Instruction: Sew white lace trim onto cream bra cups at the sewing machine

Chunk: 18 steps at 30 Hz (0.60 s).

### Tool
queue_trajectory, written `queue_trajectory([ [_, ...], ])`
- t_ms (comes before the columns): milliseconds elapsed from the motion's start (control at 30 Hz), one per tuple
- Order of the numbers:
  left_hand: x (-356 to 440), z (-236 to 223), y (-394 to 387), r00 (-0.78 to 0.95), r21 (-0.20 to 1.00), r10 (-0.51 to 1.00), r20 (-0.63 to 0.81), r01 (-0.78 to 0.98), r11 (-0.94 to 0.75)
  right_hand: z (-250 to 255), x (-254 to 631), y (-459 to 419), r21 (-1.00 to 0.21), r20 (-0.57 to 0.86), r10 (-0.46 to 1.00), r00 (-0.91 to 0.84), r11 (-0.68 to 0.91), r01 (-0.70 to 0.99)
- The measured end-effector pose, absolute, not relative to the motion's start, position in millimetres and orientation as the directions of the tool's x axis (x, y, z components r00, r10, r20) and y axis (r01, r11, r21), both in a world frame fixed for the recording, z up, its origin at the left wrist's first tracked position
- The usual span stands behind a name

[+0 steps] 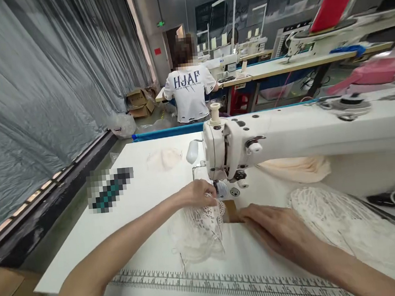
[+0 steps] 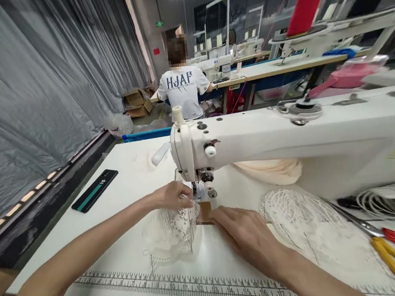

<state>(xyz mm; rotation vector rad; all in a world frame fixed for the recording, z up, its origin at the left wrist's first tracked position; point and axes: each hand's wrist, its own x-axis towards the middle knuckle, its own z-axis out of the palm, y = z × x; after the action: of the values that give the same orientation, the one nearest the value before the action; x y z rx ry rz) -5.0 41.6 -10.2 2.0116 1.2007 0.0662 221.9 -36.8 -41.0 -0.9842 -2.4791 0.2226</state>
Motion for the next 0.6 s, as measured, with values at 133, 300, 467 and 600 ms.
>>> queue_trajectory([
  [133,-2.5,-8.5,45.5,0.548,0.629,0.753,-0.365,0.741,-0.235,-49.7,210.6,-25.0,-0.111,0.49,0.466,-0.737,0.872,0.477],
  [300,-0.2,-11.1,47.4,0.573,0.599,0.735,-0.363,0.748,-0.287,-54.0,204.8,-14.5,0.047,0.493,0.367,-0.789,0.894,0.445],
  [467,3.2,-6.7,57.1,0.587,0.448,0.726,-0.358,0.79,-0.418,-56.1,202.9,-14.3,0.084,0.477,0.375,-0.795,0.881,0.466],
  [600,-4.3,-5.4,64.7,0.416,0.166,0.884,-0.215,0.907,-0.387,-54.1,200.4,-18.2,0.053,0.477,0.397,-0.784,0.877,0.477],
])
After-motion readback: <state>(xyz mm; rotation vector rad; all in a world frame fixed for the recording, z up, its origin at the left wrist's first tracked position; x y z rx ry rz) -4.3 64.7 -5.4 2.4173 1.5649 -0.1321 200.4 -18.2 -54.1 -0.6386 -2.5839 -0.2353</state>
